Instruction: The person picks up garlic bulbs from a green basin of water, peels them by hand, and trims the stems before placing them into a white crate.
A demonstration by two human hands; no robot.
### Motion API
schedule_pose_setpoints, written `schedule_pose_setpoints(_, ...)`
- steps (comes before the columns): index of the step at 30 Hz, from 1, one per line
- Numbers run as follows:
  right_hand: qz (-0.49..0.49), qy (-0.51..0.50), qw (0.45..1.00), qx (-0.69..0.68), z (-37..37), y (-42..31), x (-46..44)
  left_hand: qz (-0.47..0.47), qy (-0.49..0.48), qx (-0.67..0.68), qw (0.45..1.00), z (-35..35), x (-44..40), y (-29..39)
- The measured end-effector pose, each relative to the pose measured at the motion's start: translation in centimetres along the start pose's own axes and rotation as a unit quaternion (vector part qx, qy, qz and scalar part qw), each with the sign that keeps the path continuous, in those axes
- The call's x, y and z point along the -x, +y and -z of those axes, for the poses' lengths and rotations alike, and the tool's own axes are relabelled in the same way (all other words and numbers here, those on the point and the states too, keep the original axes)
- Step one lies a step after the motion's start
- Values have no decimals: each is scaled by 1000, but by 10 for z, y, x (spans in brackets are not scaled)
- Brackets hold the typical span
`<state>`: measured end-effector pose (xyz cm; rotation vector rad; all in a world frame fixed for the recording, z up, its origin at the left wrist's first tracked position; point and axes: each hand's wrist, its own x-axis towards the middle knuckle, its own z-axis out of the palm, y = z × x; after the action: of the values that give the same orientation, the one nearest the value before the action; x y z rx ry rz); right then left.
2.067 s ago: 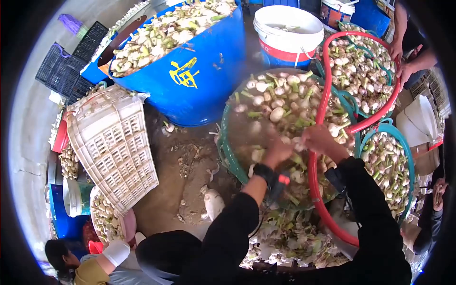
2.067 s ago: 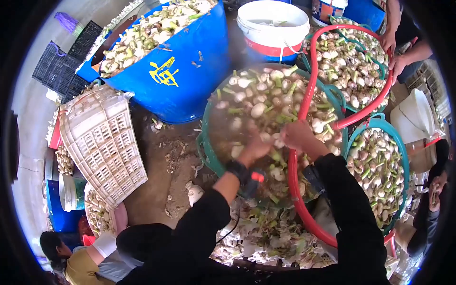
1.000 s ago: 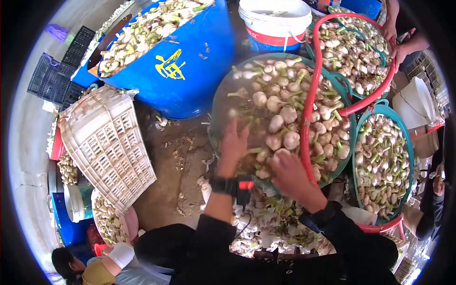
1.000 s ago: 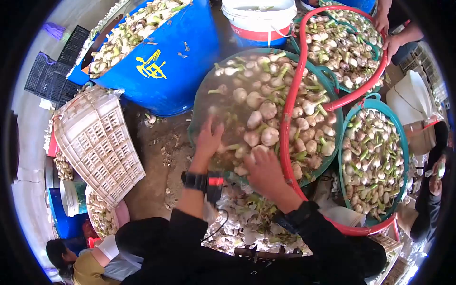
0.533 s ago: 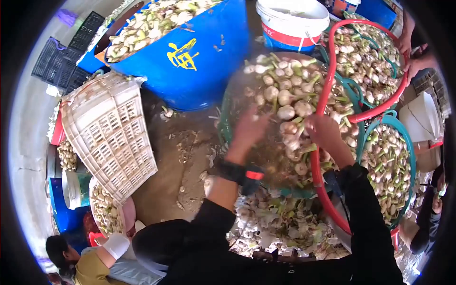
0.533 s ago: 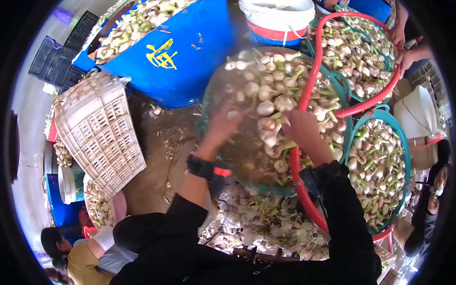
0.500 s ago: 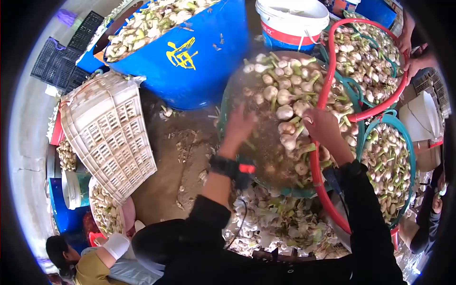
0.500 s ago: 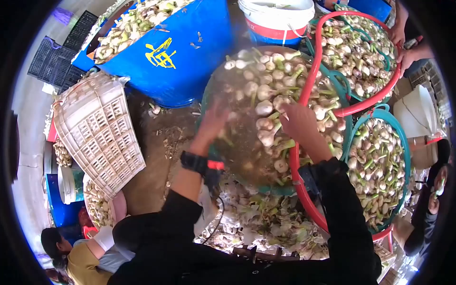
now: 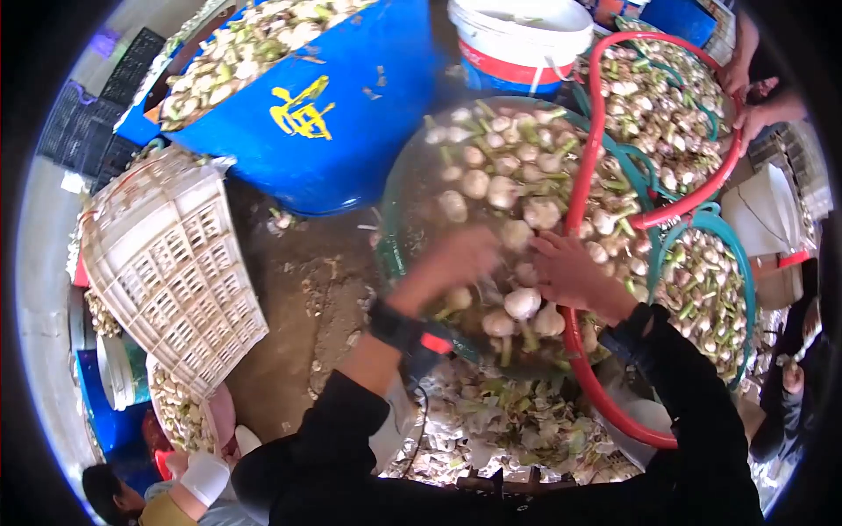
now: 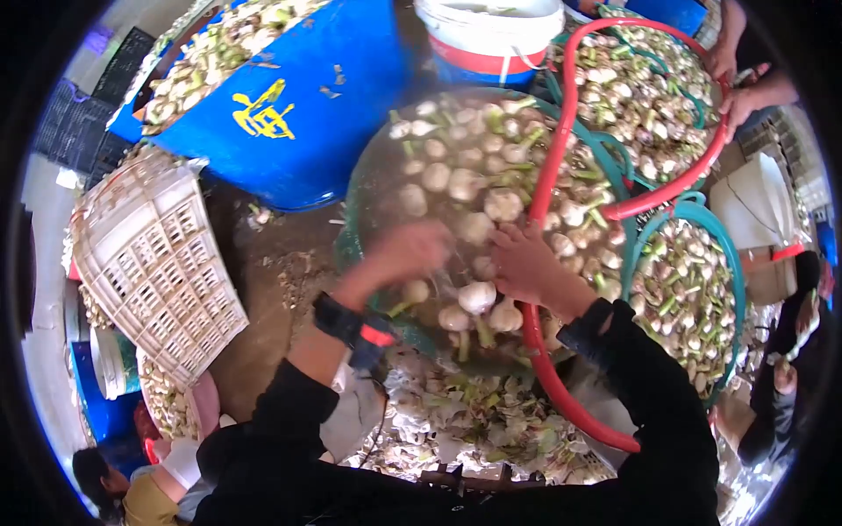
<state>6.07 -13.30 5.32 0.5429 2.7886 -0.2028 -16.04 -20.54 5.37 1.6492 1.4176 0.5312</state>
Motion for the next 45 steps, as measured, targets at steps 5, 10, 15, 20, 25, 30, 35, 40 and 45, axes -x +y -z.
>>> schedule_pose_setpoints(5,-52,23,998,-27,-9,-12,46,94,263,-81,957,11,-51,-65)
schedule_pose_setpoints(10,-155,223,955,-119,-17,-72,54,90,79,150,981,-51,-46,-44)
schedule_pose_setpoints(15,-86,218,968,-85,-38,-88,54,127,-98,-125,979,0,-17,-6)
schedule_pose_setpoints(20,-154,188,968,-58,-50,-88,0,44,63,-334,939,15,-64,0)
schedule_pose_setpoints(25,-110,137,969,-177,-36,-96,41,17,137,-433,891,-29,-110,-10)
schedule_pose_setpoints(30,-143,287,840,-437,-20,-93,84,72,-22,-266,961,-34,-88,-29)
schedule_pose_setpoints(35,-239,307,335,-858,-3,-107,70,118,112,215,963,-60,-14,40)
schedule_pose_setpoints(40,-119,299,248,-914,-12,-121,76,-92,296,107,945,-122,33,65)
schedule_pose_setpoints(45,-195,386,408,-804,-24,-138,105,68,173,339,922,-135,75,94)
